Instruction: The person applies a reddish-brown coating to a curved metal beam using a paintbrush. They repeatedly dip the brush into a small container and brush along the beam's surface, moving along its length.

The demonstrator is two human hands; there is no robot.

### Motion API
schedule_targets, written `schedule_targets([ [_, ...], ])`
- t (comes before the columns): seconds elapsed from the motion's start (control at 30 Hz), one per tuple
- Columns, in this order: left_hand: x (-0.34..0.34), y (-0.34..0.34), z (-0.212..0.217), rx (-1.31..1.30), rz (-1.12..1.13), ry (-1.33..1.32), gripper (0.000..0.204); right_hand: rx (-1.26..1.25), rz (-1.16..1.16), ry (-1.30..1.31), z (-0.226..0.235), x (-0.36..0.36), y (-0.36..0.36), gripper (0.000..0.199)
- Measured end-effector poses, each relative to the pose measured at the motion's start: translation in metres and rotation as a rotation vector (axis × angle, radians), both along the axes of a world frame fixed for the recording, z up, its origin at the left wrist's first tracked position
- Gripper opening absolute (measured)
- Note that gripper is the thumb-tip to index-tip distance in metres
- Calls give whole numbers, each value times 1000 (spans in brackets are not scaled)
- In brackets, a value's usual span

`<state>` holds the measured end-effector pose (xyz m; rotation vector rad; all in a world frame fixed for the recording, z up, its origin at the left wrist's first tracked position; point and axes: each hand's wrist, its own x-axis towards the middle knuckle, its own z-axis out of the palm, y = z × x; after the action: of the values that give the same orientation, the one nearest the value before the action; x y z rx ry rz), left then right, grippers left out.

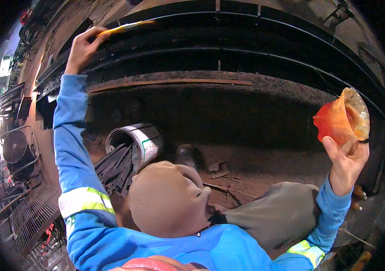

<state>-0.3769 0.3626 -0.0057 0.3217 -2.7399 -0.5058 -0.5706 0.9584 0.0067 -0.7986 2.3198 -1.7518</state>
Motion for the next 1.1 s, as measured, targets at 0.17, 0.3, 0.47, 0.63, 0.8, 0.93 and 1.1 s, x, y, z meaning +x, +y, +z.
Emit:
schedule_targets([
  [0.17,30,-12,0,24,85,-34,21,30,-22,-4,-4,-9,4,64],
  [0.3,-13,22,2,-20,-38,-1,22,49,-18,-3,-8,-11,-2,62],
  [0.47,-12,13,-7,-206,57,-72,22,12,0,-2,-10,-6,-12,61],
  [0.63,22,-1,-9,-114,21,88,25,81,-27,53,-7,-11,-6,61],
  [0.8,-9,19,-15,-190,2,70,22,36,-41,42,-16,-13,-13,61],
  [0.93,38,-29,5,-243,62,2,23,51,-9,71,-20,-13,-18,62],
  [1.1,87,-46,9,-22,158,28,23,97,-25,70,-20,-21,-4,60],
])
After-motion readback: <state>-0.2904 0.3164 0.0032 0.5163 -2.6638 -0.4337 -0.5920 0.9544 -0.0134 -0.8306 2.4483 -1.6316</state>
